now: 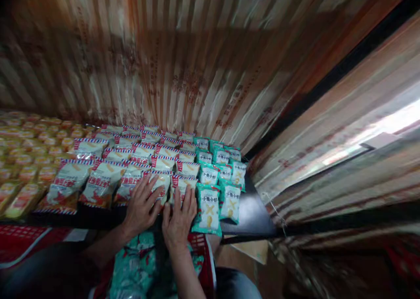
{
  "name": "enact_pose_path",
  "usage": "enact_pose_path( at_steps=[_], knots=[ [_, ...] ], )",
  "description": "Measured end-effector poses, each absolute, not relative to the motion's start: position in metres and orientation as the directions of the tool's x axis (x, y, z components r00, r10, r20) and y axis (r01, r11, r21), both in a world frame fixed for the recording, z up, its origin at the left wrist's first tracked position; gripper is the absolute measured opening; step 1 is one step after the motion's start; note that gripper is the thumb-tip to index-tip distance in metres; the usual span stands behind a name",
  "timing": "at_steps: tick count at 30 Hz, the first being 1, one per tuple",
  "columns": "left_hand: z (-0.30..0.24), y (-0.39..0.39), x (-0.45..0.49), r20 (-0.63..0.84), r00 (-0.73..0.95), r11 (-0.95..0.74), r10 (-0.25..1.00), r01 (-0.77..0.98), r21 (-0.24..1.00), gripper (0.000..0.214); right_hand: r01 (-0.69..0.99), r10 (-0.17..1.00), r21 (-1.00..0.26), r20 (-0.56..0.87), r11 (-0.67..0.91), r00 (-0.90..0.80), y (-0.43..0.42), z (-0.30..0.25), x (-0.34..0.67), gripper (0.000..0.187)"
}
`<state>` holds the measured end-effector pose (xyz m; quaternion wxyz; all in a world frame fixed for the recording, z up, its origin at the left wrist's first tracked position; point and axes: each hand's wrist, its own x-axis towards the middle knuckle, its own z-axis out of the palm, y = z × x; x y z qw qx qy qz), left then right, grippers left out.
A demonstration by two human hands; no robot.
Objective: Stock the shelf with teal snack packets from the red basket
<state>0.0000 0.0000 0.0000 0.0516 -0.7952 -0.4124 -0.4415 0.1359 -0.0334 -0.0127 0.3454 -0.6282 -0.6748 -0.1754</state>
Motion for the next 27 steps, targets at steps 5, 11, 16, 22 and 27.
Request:
enact_pose_path(
  at_steps=[5,11,16,22,27],
  knots=[
    [0.0,0.0,-0.002,0.737,0.266,-0.638,0.621,0.718,0.278,0.039,0.974,0.747,-0.176,0.665,0.145,0.008,-0.025,-0.008,0.138,0.051],
    [0.0,0.0,-0.001,0.73,0.272,-0.639,0.627,0.715,0.282,0.04,0.976,0.749,-0.183,0.662,0.12,0.032,-0.019,-0.008,0.137,0.049],
    [0.001,0.0,-0.002,0.731,0.275,-0.641,0.625,0.715,0.279,0.038,0.969,0.752,-0.199,0.659,0.147,0.021,-0.019,-0.007,0.139,0.051],
    [0.003,0.0,-0.001,0.727,0.284,-0.644,0.626,0.714,0.276,0.039,0.963,0.741,-0.219,0.671,0.158,0.031,-0.014,-0.005,0.142,0.054],
    [0.002,0.0,-0.001,0.72,0.282,-0.636,0.634,0.72,0.277,0.038,0.963,0.735,-0.215,0.678,0.164,0.026,-0.009,-0.009,0.142,0.052]
  ],
)
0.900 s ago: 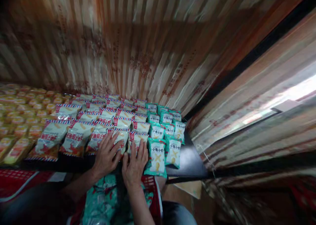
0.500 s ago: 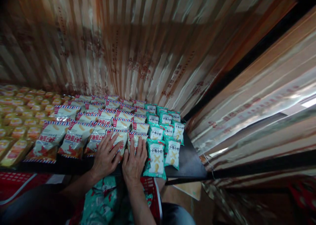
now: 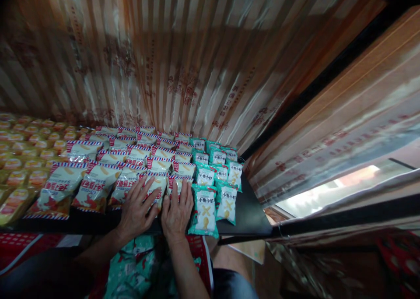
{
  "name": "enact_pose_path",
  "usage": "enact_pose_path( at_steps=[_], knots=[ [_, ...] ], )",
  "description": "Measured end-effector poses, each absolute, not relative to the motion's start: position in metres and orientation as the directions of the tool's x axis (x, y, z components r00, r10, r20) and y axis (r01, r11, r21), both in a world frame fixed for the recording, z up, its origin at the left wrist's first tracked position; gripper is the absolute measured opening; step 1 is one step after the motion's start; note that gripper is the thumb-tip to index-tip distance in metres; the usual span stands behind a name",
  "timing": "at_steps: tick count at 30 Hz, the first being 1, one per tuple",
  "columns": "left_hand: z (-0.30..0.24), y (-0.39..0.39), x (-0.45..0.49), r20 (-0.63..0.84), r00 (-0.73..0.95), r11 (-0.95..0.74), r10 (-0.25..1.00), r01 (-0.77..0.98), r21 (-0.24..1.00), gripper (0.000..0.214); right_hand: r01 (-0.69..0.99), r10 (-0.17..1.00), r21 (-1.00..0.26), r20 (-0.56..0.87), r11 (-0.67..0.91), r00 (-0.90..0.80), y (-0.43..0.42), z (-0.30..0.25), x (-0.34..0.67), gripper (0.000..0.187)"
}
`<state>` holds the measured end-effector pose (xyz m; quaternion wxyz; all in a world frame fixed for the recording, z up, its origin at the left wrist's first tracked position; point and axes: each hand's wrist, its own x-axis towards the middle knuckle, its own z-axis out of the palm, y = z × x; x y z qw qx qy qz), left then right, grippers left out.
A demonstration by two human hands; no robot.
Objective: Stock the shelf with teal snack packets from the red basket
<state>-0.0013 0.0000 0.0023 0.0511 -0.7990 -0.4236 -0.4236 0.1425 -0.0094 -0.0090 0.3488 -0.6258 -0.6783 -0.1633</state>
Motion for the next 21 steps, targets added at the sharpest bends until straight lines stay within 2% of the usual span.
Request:
enact_pose_path(
  at_steps=[21],
  knots=[
    [0.01,-0.016,0.026,0.729,0.308,-0.637,0.611,0.738,0.222,0.041,0.941,0.728,-0.254,0.686,0.223,0.012,-0.03,-0.013,0.155,0.054]
  ],
)
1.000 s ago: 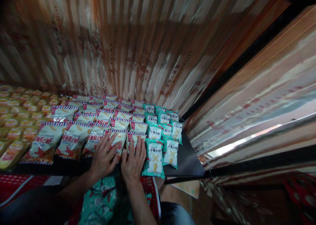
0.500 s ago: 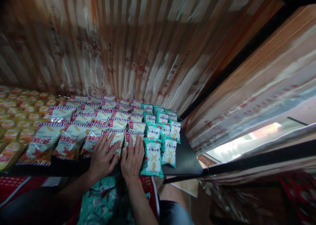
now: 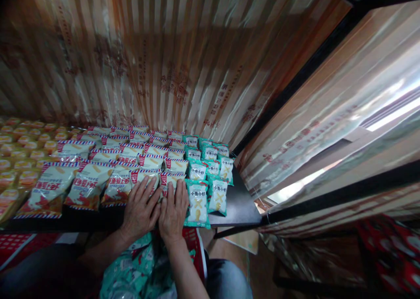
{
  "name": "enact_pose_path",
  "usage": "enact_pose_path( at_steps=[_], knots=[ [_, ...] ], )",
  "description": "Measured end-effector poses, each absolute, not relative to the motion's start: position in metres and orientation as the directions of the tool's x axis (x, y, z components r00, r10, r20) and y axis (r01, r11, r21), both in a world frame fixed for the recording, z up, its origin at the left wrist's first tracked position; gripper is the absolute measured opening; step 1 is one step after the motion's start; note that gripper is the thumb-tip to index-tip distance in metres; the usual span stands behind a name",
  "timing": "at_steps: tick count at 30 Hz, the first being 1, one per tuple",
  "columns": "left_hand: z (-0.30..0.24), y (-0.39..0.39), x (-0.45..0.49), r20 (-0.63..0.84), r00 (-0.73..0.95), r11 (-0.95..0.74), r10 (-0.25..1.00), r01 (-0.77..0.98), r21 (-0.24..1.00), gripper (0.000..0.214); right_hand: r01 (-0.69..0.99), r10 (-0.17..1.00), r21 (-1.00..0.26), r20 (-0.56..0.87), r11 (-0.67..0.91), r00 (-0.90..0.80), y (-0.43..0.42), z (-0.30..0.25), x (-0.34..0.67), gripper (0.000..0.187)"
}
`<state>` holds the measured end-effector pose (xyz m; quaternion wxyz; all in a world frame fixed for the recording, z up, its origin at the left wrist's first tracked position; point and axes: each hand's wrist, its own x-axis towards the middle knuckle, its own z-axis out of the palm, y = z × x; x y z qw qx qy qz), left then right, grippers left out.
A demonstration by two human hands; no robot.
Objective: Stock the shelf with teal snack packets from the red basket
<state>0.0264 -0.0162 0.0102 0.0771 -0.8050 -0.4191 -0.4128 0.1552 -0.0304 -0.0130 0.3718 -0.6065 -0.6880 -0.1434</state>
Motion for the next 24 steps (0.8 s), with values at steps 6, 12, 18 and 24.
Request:
enact_pose_path(
  at_steps=[6,12,18,24],
  knots=[
    [0.009,-0.025,0.04,0.739,0.368,-0.682,0.565,0.712,0.168,0.041,0.929,0.718,-0.279,0.695,0.244,0.02,-0.046,-0.01,0.166,0.054],
    [-0.004,-0.045,0.069,0.733,0.449,-0.757,0.511,0.639,0.137,0.039,0.941,0.678,-0.324,0.714,0.098,0.175,-0.07,-0.012,0.203,0.051],
    [-0.017,-0.058,0.09,0.691,0.553,-0.787,0.465,0.616,0.036,0.043,0.931,0.695,-0.364,0.66,-0.037,0.285,-0.091,-0.032,0.233,0.049],
    [-0.022,-0.056,0.096,0.695,0.552,-0.781,0.46,0.624,0.02,0.042,0.904,0.725,-0.425,0.606,-0.054,0.328,-0.091,-0.045,0.233,0.051]
  ],
)
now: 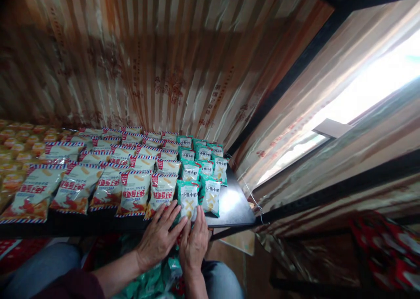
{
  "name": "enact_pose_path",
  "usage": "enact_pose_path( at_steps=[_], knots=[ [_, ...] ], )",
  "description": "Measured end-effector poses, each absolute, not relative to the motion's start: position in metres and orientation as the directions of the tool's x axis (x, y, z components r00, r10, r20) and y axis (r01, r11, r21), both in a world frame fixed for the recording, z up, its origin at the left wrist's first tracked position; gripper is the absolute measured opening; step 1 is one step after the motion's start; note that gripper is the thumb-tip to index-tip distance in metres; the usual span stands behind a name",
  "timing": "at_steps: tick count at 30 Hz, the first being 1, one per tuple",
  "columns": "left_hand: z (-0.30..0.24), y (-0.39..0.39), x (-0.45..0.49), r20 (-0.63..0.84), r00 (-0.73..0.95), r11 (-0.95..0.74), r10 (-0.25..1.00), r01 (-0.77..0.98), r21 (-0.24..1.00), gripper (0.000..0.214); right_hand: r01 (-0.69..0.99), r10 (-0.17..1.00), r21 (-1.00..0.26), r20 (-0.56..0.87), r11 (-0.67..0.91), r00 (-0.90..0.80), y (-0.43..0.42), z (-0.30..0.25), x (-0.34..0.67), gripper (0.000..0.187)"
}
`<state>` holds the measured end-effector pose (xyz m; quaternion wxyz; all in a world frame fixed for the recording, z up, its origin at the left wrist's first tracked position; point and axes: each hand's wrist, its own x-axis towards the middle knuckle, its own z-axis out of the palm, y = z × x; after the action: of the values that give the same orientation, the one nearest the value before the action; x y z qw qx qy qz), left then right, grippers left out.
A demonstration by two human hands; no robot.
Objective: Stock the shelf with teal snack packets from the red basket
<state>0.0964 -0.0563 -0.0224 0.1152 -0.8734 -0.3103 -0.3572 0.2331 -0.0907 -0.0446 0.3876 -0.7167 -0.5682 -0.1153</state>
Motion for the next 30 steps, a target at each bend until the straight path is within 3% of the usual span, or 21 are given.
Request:
enact_pose_path(
  at_steps=[12,30],
  knots=[
    [-0.019,-0.049,0.1,0.663,0.597,-0.81,0.451,0.586,0.022,0.042,0.877,0.682,-0.48,0.652,0.033,0.331,-0.085,-0.054,0.231,0.051],
    [-0.014,-0.043,0.102,0.604,0.653,-0.822,0.457,0.57,0.006,0.045,0.846,0.681,-0.533,0.623,0.01,0.384,-0.078,-0.052,0.239,0.057]
  ],
)
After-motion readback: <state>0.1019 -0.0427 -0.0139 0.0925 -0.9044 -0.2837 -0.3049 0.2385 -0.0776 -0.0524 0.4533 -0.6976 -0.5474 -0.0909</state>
